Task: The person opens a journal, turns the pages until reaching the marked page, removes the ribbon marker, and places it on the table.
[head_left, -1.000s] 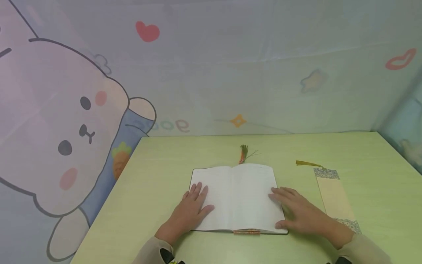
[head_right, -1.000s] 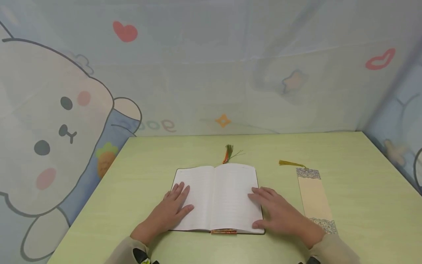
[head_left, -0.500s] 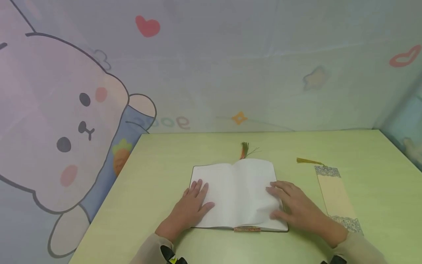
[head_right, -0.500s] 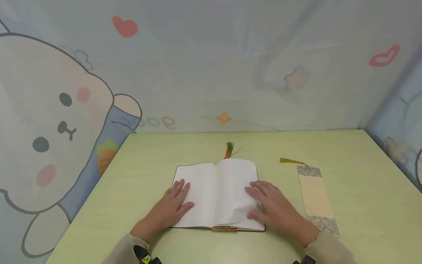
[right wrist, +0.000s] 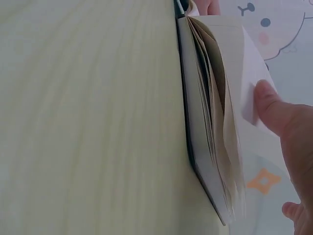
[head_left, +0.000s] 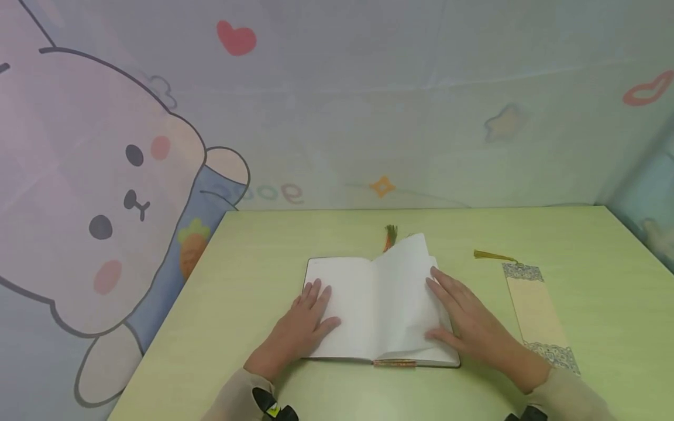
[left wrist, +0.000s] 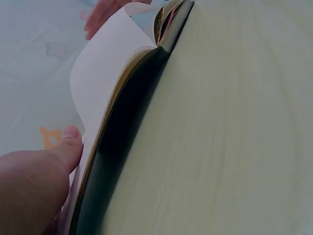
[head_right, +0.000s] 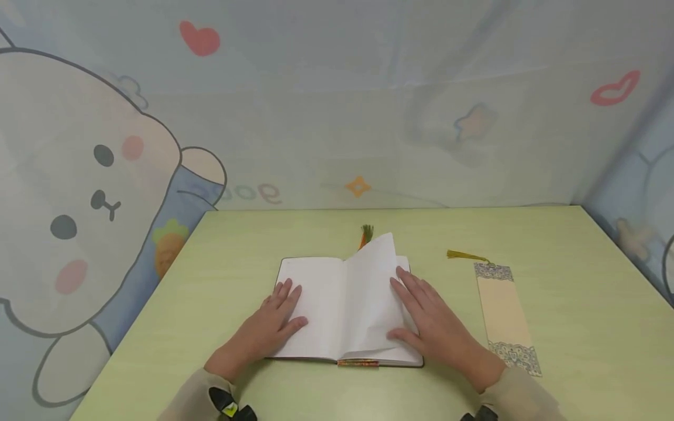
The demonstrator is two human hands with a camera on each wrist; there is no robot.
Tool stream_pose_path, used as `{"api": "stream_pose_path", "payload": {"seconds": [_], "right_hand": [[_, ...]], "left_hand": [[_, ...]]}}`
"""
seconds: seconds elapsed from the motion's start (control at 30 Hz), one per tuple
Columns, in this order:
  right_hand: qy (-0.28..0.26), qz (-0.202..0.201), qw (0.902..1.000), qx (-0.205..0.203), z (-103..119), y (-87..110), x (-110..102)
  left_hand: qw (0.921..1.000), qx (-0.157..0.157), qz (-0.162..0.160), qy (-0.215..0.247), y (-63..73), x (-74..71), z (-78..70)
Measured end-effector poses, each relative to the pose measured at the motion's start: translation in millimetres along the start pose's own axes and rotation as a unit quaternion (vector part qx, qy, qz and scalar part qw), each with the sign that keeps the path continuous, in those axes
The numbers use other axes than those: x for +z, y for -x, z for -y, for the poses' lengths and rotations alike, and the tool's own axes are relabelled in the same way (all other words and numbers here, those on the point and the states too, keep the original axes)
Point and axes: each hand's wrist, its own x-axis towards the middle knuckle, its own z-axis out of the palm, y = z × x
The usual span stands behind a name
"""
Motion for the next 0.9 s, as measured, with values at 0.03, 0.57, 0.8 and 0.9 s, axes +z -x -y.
{"api": "stream_pose_path", "payload": {"seconds": [0.03, 0.57, 0.8, 0.9], "right_hand": [[-0.002, 0.000, 1.0000, 0.002, 1, -0.4, 0], [-0.172, 0.039, 0.9810, 0.081, 17, -15.6, 1], [-0.219, 0.033, 0.9728, 0.068, 29, -27.3, 13], [-0.224, 0.039, 0.9713, 0.071, 35, -32.8, 17]], "left_hand": [[1.0000, 0.001, -0.002, -0.001, -0.3, -0.1, 0.4], [0.9993, 0.030, -0.024, 0.000, -5.0, -6.6, 3.6], [0.9993, 0.022, -0.028, 0.005, -2.6, -8.4, 6.8], [0.9991, 0.017, -0.038, 0.007, -0.3, -9.6, 8.7]]}}
